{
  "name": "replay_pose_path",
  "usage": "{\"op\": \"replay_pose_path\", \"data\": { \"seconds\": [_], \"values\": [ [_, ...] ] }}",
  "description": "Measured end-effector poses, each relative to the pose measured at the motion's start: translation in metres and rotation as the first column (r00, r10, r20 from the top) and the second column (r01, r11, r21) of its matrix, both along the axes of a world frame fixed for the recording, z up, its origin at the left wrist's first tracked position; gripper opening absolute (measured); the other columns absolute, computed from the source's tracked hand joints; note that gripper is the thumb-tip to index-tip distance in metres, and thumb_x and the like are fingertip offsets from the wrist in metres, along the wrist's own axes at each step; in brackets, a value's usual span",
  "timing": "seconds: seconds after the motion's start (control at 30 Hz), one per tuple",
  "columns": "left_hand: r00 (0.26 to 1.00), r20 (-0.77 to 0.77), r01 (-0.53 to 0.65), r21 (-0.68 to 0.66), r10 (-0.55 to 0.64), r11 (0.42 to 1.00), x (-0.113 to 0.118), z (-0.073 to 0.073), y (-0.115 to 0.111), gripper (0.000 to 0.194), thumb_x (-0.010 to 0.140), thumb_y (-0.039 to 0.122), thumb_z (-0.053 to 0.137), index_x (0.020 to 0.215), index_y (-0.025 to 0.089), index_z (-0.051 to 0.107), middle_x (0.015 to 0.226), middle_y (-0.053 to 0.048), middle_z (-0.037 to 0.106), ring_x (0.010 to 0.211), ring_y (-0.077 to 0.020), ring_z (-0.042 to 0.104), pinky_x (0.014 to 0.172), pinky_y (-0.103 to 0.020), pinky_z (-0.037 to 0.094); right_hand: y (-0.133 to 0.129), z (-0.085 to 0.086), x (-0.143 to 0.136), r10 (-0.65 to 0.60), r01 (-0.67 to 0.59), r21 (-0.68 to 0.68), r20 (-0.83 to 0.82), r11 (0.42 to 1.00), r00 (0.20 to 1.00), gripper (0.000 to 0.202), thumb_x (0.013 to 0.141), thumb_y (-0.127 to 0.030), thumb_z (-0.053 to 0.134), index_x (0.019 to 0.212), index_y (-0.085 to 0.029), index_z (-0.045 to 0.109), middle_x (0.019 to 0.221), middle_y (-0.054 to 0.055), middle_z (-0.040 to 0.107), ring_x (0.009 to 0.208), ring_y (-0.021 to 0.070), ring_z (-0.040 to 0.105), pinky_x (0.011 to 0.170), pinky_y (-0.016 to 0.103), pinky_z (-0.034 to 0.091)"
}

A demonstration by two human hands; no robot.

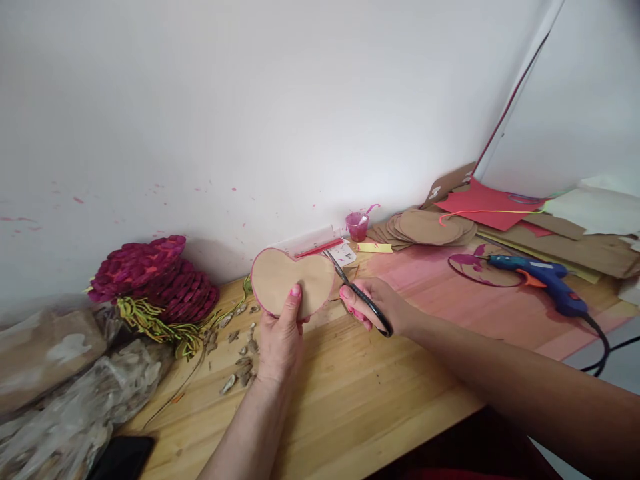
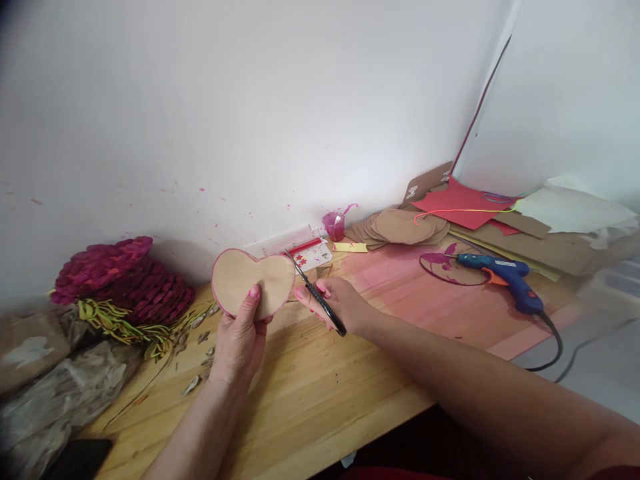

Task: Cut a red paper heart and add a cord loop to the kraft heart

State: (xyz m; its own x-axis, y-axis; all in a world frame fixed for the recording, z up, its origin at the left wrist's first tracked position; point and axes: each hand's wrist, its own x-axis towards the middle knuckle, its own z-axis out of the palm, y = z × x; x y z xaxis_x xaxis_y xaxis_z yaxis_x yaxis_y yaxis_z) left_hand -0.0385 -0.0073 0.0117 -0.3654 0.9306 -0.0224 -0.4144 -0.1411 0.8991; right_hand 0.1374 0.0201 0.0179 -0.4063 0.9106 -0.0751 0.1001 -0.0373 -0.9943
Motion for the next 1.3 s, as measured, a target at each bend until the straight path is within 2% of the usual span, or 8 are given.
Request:
{"op": "replay_pose_path", "data": {
  "seconds": [0.33, 0.5, 0.63, 0.73, 0.83, 0.97, 1.17, 1.3],
  "values": [
    [0.999, -0.041, -0.017, -0.004, 0.017, 1.000, 0.001, -0.002, 0.000, 0.063, 0.070, 0.039, 0.084, 0.127, 0.024, 0.063, 0.121, -0.007, 0.071, 0.082, -0.0125, 0.067, 0.055, -0.018, 0.042, 0.000, -0.004, 0.002, 0.022, -0.022, 0.037, 0.012, 0.999, 1.000, 0.052, 0.083, -0.065, 0.060, 0.063, -0.021, 0.041, 0.049, -0.005, 0.043, 0.039, 0.0083, 0.040, 0.039, 0.024, 0.029],
    [0.999, -0.053, -0.013, 0.001, 0.013, 1.000, 0.000, -0.003, 0.001, 0.069, 0.071, 0.039, 0.083, 0.134, 0.027, 0.058, 0.128, -0.007, 0.068, 0.091, -0.0143, 0.068, 0.056, -0.018, 0.045, 0.000, -0.005, 0.006, 0.041, -0.044, 0.061, 0.042, 0.997, 0.998, 0.052, 0.086, -0.064, 0.056, 0.061, -0.021, 0.040, 0.048, -0.005, 0.041, 0.037, 0.0080, 0.040, 0.037, 0.023, 0.028],
    [1.000, -0.028, 0.013, -0.001, -0.013, 1.000, -0.004, 0.001, 0.002, 0.068, 0.069, 0.035, 0.085, 0.131, 0.027, 0.060, 0.126, -0.005, 0.070, 0.092, -0.0144, 0.070, 0.054, -0.016, 0.045, 0.002, -0.002, 0.008, 0.032, -0.035, 0.048, 0.051, 0.998, 0.998, 0.050, 0.083, -0.062, 0.062, 0.062, -0.020, 0.042, 0.048, -0.006, 0.042, 0.037, 0.0070, 0.039, 0.036, 0.021, 0.032],
    [0.998, -0.029, 0.057, -0.034, -0.058, 0.998, -0.008, 0.003, 0.004, 0.060, 0.064, 0.032, 0.089, 0.120, 0.022, 0.067, 0.115, -0.006, 0.074, 0.085, -0.0148, 0.071, 0.052, -0.016, 0.046, 0.009, 0.000, 0.011, 0.000, -0.002, 0.029, 0.046, 1.000, 0.999, 0.049, 0.076, -0.060, 0.069, 0.064, -0.020, 0.044, 0.049, -0.007, 0.042, 0.036, 0.0057, 0.037, 0.034, 0.020, 0.031],
    [0.985, -0.078, 0.146, -0.112, -0.155, 0.983, -0.012, 0.001, 0.005, 0.050, 0.061, 0.033, 0.090, 0.104, 0.014, 0.072, 0.100, -0.009, 0.077, 0.071, -0.0139, 0.070, 0.046, -0.017, 0.044, 0.015, 0.001, 0.015, -0.007, 0.007, 0.012, 0.044, 1.000, 0.999, 0.050, 0.074, -0.061, 0.071, 0.066, -0.020, 0.045, 0.050, -0.007, 0.044, 0.034, 0.0057, 0.039, 0.032, 0.019, 0.030],
    [0.969, -0.059, 0.228, -0.148, -0.239, 0.962, -0.013, -0.001, 0.006, 0.052, 0.061, 0.029, 0.090, 0.107, 0.012, 0.072, 0.103, -0.012, 0.077, 0.079, -0.0169, 0.072, 0.058, -0.019, 0.053, 0.016, 0.000, 0.017, 0.026, -0.028, 0.033, 0.058, 0.999, 0.998, 0.048, 0.074, -0.060, 0.072, 0.069, -0.019, 0.048, 0.051, -0.007, 0.046, 0.035, 0.0062, 0.042, 0.033, 0.019, 0.033],
    [0.995, 0.053, 0.084, -0.077, -0.080, 0.993, -0.014, 0.004, 0.007, 0.053, 0.061, 0.021, 0.090, 0.110, 0.017, 0.071, 0.111, -0.010, 0.076, 0.094, -0.0188, 0.073, 0.079, -0.025, 0.059, 0.009, -0.006, 0.014, 0.156, -0.162, 0.023, 0.160, 0.987, 0.975, 0.046, 0.078, -0.058, 0.069, 0.067, -0.019, 0.047, 0.049, -0.007, 0.045, 0.036, 0.0069, 0.042, 0.034, 0.020, 0.032],
    [0.998, 0.053, 0.037, -0.072, -0.034, 0.997, -0.021, 0.011, 0.010, 0.054, 0.058, 0.020, 0.091, 0.108, 0.013, 0.071, 0.109, -0.013, 0.076, 0.092, -0.0232, 0.074, 0.083, -0.033, 0.061, 0.008, -0.005, 0.014, 0.135, -0.164, 0.095, 0.258, 0.982, 0.957, 0.047, 0.081, -0.057, 0.066, 0.064, -0.019, 0.045, 0.048, -0.006, 0.043, 0.038, 0.0072, 0.041, 0.037, 0.020, 0.029]
  ]
}}
